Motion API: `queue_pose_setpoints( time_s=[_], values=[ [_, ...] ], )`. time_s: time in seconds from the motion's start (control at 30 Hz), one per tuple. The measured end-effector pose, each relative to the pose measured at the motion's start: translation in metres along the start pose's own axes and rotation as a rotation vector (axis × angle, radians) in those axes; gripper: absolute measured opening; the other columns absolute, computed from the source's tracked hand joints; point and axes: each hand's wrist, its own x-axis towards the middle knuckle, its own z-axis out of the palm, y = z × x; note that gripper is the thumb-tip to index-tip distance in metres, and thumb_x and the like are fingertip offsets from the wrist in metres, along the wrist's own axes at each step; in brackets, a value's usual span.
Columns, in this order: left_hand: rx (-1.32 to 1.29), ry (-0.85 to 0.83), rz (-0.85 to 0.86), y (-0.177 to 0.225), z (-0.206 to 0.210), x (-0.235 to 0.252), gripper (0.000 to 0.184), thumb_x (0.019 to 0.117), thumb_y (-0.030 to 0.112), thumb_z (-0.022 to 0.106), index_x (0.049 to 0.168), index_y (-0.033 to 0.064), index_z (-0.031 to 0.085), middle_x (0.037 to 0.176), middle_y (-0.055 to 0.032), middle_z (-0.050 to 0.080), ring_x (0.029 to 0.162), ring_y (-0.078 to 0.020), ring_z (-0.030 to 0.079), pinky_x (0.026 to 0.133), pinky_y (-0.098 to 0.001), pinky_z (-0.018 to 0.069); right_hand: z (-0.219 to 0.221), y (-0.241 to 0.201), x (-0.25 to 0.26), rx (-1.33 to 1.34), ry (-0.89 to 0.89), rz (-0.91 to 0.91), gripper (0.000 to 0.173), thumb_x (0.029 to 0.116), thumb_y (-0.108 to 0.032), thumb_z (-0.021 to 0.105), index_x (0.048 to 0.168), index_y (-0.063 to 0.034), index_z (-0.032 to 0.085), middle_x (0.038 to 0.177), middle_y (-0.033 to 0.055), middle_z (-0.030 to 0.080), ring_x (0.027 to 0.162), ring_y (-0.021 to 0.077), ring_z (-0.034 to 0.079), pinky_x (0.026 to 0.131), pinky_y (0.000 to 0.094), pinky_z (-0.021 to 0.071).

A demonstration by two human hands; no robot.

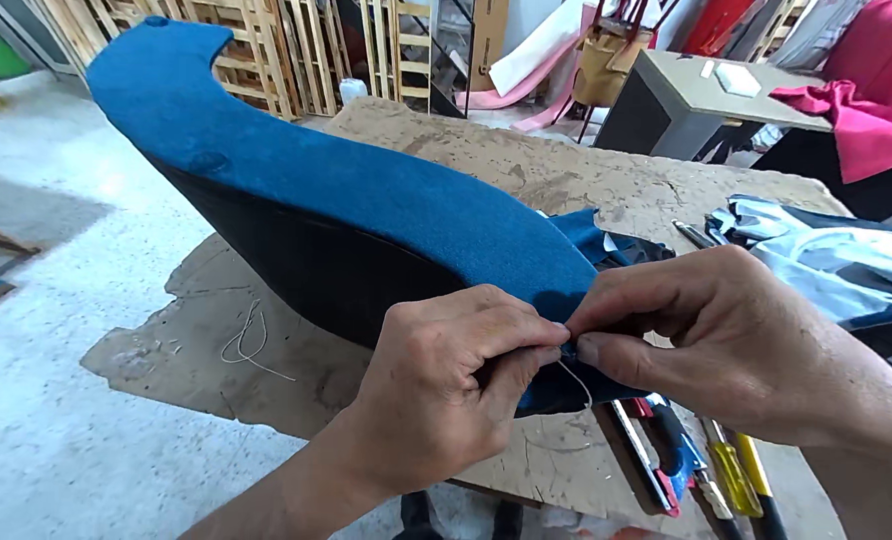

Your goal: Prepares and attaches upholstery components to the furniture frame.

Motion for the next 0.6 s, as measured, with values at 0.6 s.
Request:
queue_pose_setpoints(
  time_s=[0.6],
  values=[
    [-0.135, -0.035, -0.046, -0.001, -0.008, -0.001, 0.008, 0.0894, 0.005, 0.075, 0.097, 0.0050, 0.078, 0.098, 0.0005, 0.074, 0.086, -0.0060, 0.071, 0.072, -0.0198, 0.0634, 0.046, -0.013, -0.020, -0.679, 0.437, -0.305, 0.010, 0.0902, -0.016, 0.067, 0.084, -0.0111, 0.073, 0.082, -0.0003, 0.069, 0.074, 0.0062, 0.063, 0.059, 0.0203, 0.0483]
  ],
)
